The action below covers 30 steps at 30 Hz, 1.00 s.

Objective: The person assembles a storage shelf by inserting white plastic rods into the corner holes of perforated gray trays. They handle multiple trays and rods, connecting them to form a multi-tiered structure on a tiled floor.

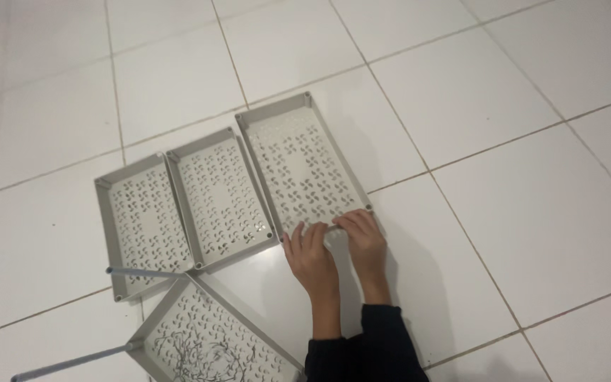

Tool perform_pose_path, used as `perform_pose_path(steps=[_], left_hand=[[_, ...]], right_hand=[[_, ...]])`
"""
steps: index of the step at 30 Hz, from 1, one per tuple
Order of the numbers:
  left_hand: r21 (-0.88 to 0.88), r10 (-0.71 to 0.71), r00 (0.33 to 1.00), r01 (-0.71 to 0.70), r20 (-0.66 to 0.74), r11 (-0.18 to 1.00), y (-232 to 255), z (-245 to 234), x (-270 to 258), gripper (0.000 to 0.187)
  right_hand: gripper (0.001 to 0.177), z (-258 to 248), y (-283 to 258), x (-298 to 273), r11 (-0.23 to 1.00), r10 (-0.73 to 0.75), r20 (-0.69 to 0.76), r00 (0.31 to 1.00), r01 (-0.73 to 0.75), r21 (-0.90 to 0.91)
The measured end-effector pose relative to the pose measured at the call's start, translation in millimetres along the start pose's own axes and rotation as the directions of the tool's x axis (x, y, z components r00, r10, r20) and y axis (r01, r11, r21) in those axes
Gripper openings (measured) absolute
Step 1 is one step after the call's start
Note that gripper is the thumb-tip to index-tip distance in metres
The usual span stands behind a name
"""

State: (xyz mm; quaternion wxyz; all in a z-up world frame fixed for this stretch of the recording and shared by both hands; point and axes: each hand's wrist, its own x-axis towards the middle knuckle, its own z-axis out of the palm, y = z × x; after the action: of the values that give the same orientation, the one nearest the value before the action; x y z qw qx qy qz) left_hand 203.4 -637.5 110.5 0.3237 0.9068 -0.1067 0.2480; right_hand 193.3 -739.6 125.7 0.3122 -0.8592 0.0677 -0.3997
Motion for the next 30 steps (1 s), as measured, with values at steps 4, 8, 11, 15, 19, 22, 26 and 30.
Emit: perform_pose_path(steps=[4,8,11,15,19,22,26,30], left_hand=[[-0.044,-0.117,0.993,0.119,0.029,0.992,-31,36,-3,0.036],[-0.01,-0.12,0.992,0.12,0.044,0.993,-48,46,-18,0.037],[0.009,-0.119,0.992,0.118,0.041,0.993,-52,53,-27,0.037],[0.03,-0.118,0.992,0.117,0.04,0.993,-58,62,-33,0.037],[0.04,-0.119,0.992,0.118,0.044,0.992,-68,72,-40,0.034],[0.053,-0.118,0.992,0.116,0.053,0.992,-73,78,-47,0.034],[0.113,-0.144,0.987,0.135,0.073,0.984,-76,90,-51,0.033],[0.153,-0.164,0.984,0.153,0.066,0.976,-78,95,-54,0.03]], right_hand=[[0.027,41,15,-17,0.996,0.033,0.055,0.998,-0.029,-0.082],[0.029,56,20,-38,0.987,0.079,0.07,0.994,-0.068,-0.147],[0.03,61,29,-50,0.981,0.147,0.094,0.985,-0.133,-0.141],[0.03,68,38,-58,0.975,0.182,0.115,0.977,-0.164,-0.147],[0.033,77,36,-64,0.943,0.282,0.128,0.951,-0.25,-0.218],[0.029,78,31,-66,0.913,0.361,0.125,0.924,-0.323,-0.248],[0.034,79,30,-65,0.818,0.576,0.234,0.783,-0.549,-0.173],[0.038,84,33,-74,0.805,0.588,0.304,0.75,-0.578,-0.133]])
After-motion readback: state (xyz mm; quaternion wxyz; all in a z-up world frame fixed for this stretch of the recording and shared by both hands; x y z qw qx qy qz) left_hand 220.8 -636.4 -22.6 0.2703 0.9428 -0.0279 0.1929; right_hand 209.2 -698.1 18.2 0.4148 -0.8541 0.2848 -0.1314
